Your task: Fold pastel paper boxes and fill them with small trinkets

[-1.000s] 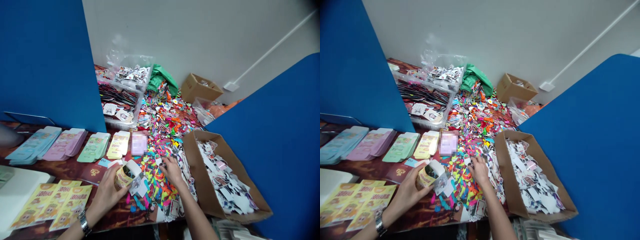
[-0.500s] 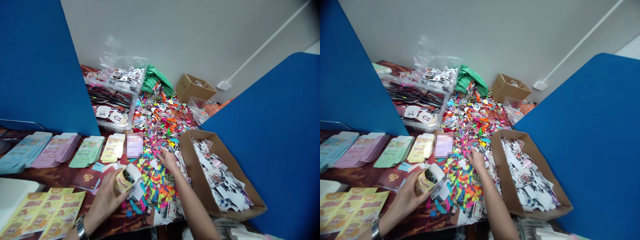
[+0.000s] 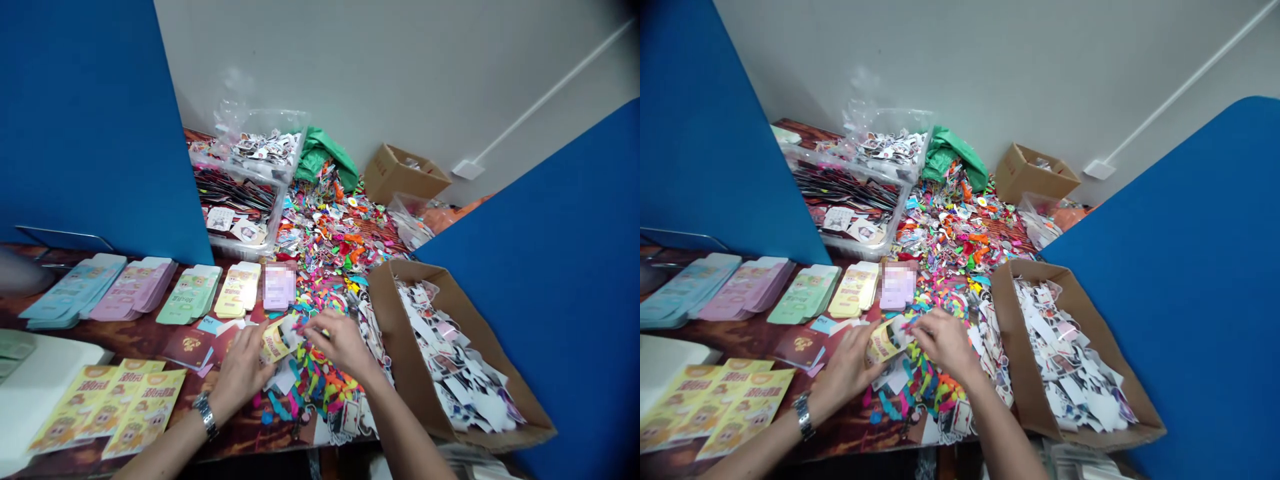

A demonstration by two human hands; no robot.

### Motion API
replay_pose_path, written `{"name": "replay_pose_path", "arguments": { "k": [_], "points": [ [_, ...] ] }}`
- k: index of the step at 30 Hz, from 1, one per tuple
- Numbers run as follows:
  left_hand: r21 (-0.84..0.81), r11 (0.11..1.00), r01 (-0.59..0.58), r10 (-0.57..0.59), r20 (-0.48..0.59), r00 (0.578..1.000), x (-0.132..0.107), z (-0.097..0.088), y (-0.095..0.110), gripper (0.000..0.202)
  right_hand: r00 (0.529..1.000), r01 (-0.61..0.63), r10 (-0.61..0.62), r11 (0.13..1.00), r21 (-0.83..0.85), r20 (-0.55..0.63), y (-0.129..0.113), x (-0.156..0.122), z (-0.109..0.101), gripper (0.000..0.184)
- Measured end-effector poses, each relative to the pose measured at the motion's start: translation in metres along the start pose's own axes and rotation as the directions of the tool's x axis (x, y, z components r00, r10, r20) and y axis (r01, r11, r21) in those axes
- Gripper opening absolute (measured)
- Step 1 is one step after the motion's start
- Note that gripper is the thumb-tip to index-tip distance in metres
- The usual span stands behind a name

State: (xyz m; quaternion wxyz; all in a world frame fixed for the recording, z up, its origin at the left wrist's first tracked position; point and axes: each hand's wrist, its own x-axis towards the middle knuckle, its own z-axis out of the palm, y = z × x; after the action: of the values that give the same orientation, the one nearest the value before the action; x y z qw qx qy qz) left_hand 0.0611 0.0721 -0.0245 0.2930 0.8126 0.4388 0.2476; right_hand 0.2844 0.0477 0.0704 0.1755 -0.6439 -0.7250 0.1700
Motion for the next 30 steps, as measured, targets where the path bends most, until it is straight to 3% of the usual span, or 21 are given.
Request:
{"name": "replay_pose_path", "arguments": {
  "k": [2, 5, 8, 12, 16, 19, 22, 24, 27, 30],
  "points": [
    [0.020, 1.000, 0.000, 0.000, -0.001, 1.000, 0.000, 0.001, 0.004, 0.069, 0.996, 0.043, -0.036, 0.996, -0.080, 0.078, -0.016, 0.002, 0.015, 0.017],
    [0.021, 1.000, -0.023, 0.023, -0.002, 1.000, -0.004, 0.002, 0.002, 0.070, 0.997, 0.012, -0.001, 0.992, -0.126, 0.082, -0.027, 0.006, 0.038, 0.016],
    [0.010, 1.000, -0.017, 0.017, -0.015, 1.000, -0.009, 0.005, -0.004, 0.067, 1.000, -0.001, 0.000, 0.999, 0.048, 0.011, -0.026, 0.007, 0.052, 0.017],
    [-0.004, 1.000, -0.001, 0.001, -0.013, 1.000, -0.009, 0.006, -0.008, 0.065, 0.995, 0.030, -0.007, 0.974, 0.225, -0.102, -0.025, 0.000, 0.055, 0.023],
    [-0.074, 0.997, 0.005, -0.004, 0.005, 1.000, -0.004, 0.005, -0.006, 0.065, 0.994, 0.104, -0.107, 0.926, 0.362, -0.013, -0.023, -0.002, 0.046, 0.024],
    [-0.092, 0.995, 0.028, -0.027, 0.013, 1.000, -0.003, 0.004, -0.006, 0.066, 0.997, 0.056, -0.035, 0.935, 0.350, -0.066, 0.003, 0.013, 0.037, 0.021],
    [-0.088, 0.993, 0.083, -0.082, 0.020, 0.996, -0.004, 0.004, -0.006, 0.067, 0.964, -0.155, 0.172, 0.983, 0.096, -0.205, 0.052, 0.047, 0.032, 0.025],
    [-0.088, 0.990, 0.108, -0.107, 0.026, 0.994, -0.006, 0.004, -0.007, 0.067, 0.942, -0.231, 0.228, 0.973, 0.017, -0.246, 0.088, 0.074, 0.033, 0.024],
    [-0.086, 0.989, 0.118, -0.115, 0.038, 0.993, -0.010, 0.005, -0.011, 0.068, 0.927, -0.304, 0.278, 0.950, -0.071, -0.252, 0.131, 0.105, 0.040, 0.020],
    [-0.086, 0.990, 0.110, -0.107, 0.041, 0.993, -0.014, 0.007, -0.019, 0.069, 0.929, -0.331, 0.299, 0.934, -0.134, -0.217, 0.155, 0.120, 0.051, 0.014]
  ]
}}
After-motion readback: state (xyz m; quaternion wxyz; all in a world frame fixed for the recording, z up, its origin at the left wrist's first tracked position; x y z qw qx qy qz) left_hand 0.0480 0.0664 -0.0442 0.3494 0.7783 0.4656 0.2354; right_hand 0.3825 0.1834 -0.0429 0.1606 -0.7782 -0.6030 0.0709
